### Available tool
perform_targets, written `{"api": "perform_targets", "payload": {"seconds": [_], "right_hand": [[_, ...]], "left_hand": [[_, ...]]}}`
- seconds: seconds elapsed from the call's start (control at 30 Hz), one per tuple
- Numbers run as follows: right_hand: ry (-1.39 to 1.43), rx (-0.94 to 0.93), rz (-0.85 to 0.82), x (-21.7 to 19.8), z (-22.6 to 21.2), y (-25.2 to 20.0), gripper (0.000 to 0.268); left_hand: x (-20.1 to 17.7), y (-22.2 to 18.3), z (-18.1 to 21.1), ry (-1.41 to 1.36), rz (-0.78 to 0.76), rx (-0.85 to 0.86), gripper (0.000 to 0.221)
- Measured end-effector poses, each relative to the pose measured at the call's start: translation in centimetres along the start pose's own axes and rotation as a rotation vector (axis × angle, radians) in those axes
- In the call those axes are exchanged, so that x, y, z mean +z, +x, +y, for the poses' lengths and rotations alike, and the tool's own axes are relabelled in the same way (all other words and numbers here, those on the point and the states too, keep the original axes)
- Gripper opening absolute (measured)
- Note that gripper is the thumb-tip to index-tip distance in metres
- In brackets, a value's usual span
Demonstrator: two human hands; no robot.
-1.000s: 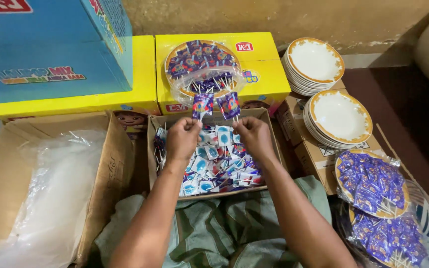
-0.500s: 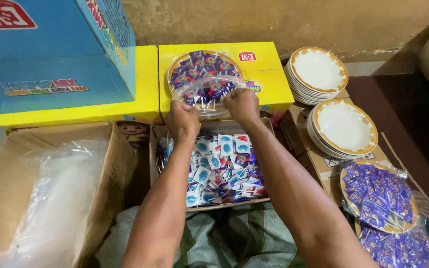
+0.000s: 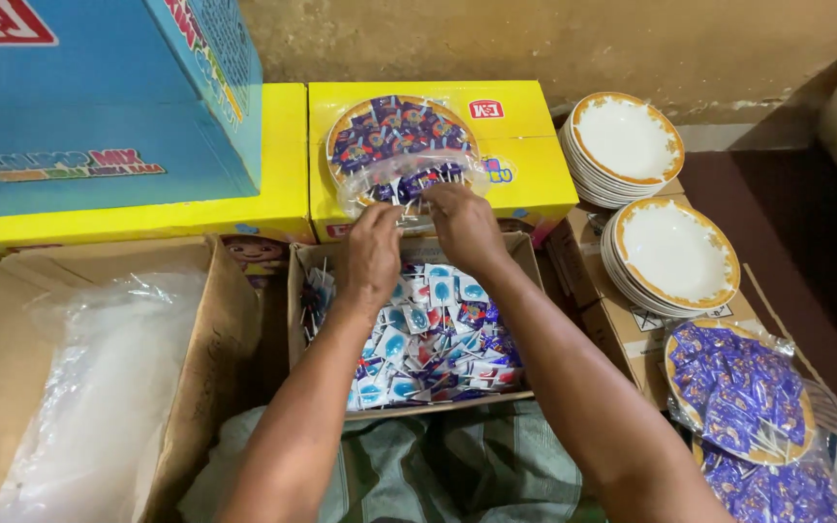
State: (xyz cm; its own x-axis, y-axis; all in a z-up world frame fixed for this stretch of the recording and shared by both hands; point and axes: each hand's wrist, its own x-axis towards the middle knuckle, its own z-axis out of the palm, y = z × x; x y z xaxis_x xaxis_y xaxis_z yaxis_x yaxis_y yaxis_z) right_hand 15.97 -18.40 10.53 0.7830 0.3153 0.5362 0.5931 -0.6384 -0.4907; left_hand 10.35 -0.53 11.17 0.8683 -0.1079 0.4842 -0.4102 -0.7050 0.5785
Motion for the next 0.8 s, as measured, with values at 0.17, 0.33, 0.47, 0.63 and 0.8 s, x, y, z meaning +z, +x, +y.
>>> {"api": "perform_targets", "payload": {"seconds": [0.17, 0.33, 0.47, 0.63, 0.8], "right_hand": [[-0.216, -0.188, -0.121, -1.4, -2.6, 0.7, 0.034], [-0.468, -0.097, -0.304, -4.2, -6.7, 0.8, 0.044], [-0.52, -0.061, -0.343, -3.6, -5.4, 0.8, 0.046], [-0.444, -0.067, -0.222, -2.7, -3.2, -1.0, 0.052], [-0.094, -0.127, 0.263, -1.7, 1.4, -7.2, 0.043]], "left_hand": [[1.5, 0.2, -1.7, 0.224, -0.031, 0.061, 0.03], [-0.6, 0.9, 0.8, 0.222, -0.176, 0.008, 0.043], [0.6, 2.2, -0.1, 0.341, -0.201, -0.086, 0.058], [-1.4, 1.3, 2.1, 0.342, -0.196, -0.108, 0.055], [-1.3, -5.3, 0.3, 0.186, -0.079, 0.086, 0.039]]}}
